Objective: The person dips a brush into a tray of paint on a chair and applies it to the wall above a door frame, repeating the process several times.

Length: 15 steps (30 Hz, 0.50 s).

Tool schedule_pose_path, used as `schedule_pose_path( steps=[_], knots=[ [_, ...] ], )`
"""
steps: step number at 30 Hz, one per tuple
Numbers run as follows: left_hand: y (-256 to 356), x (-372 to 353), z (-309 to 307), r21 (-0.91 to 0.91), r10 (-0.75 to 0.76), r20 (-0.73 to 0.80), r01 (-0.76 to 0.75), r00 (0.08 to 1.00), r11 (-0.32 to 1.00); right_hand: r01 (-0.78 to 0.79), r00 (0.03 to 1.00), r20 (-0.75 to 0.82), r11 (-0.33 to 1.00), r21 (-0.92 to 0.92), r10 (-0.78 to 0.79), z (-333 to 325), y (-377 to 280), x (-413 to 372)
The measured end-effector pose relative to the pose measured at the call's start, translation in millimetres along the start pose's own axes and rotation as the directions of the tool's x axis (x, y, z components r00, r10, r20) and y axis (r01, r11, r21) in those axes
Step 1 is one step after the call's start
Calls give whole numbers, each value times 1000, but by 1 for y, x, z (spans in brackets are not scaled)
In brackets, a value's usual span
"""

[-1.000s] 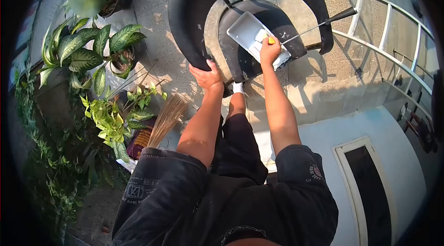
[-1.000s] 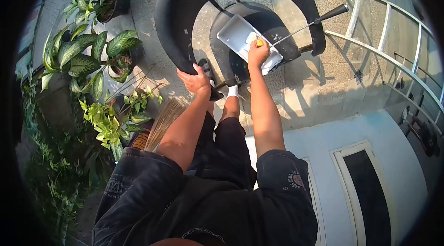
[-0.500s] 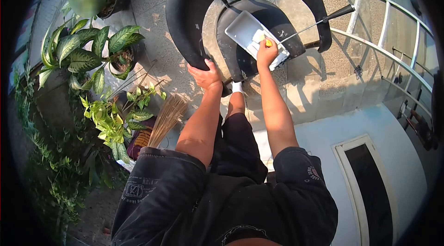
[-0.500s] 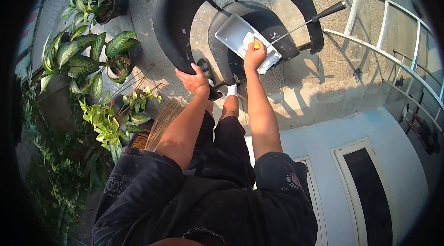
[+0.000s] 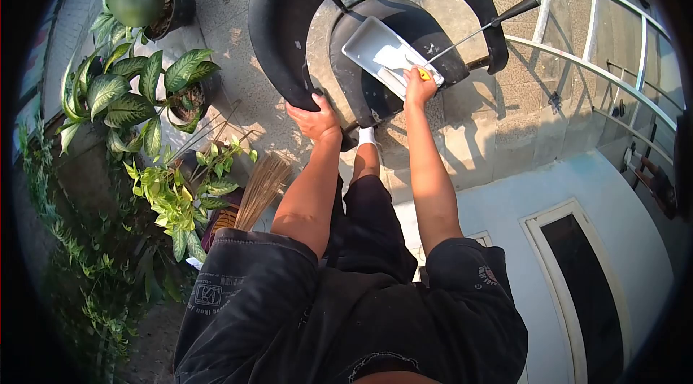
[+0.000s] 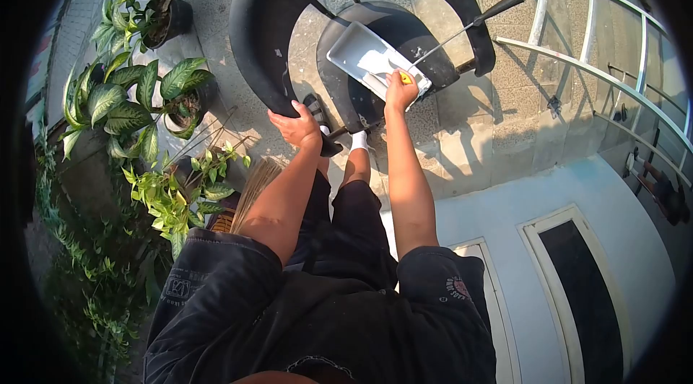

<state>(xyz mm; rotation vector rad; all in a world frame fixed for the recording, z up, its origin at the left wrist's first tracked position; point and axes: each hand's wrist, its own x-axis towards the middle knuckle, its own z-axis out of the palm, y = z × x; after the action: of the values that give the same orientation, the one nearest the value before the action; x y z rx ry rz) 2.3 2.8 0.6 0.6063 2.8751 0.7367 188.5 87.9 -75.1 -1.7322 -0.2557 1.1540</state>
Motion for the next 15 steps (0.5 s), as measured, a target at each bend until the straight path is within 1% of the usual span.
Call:
schedule_pose_path(
  steps=[1,2,3,4,5,7,8,9,10,11,13,14,15],
  knots=[
    [-3,0,2,15,4,-10,-4,1000,1000,7,1000,-5,1000,5,-7,-5,-8,-3],
    [-6,0,4,29,10,-19,-9,1000,1000,-141,986,100,983,116,130,-13,-18,-7],
    [-8,-1,6,20,18,-10,-18,1000,1000,-291,945,217,933,211,246,-22,-27,-11],
    [-9,-1,6,37,11,-20,-11,1000,999,-347,918,286,906,244,275,-32,-35,-17],
    [-9,-1,8,49,5,-30,-4,1000,999,-332,925,277,908,255,261,-43,-44,-22],
    [-10,-1,7,46,25,-20,-24,999,999,-475,841,458,800,368,288,-64,-61,-33],
    [-10,0,6,67,21,-31,-19,999,998,-488,829,489,777,398,270,-73,-69,-40],
    [-10,1,8,88,19,-41,-16,999,996,-470,842,476,779,416,254,-85,-73,-47],
    [-15,1,14,110,48,-73,-40,996,993,-497,803,561,747,442,202,-98,-76,-53],
    [-21,1,20,127,44,-76,-34,996,991,-519,761,634,716,466,139,-112,-79,-61],
    [-16,-1,20,152,74,-111,-57,991,987,-481,759,647,732,483,72,-127,-96,-89],
    [-9,-3,15,145,-7,-51,14,999,989,-451,774,631,740,500,45,-135,-105,-107],
    [-10,-5,20,151,-20,-51,27,998,988,-416,787,616,749,517,12,-140,-115,-126]
  ],
)
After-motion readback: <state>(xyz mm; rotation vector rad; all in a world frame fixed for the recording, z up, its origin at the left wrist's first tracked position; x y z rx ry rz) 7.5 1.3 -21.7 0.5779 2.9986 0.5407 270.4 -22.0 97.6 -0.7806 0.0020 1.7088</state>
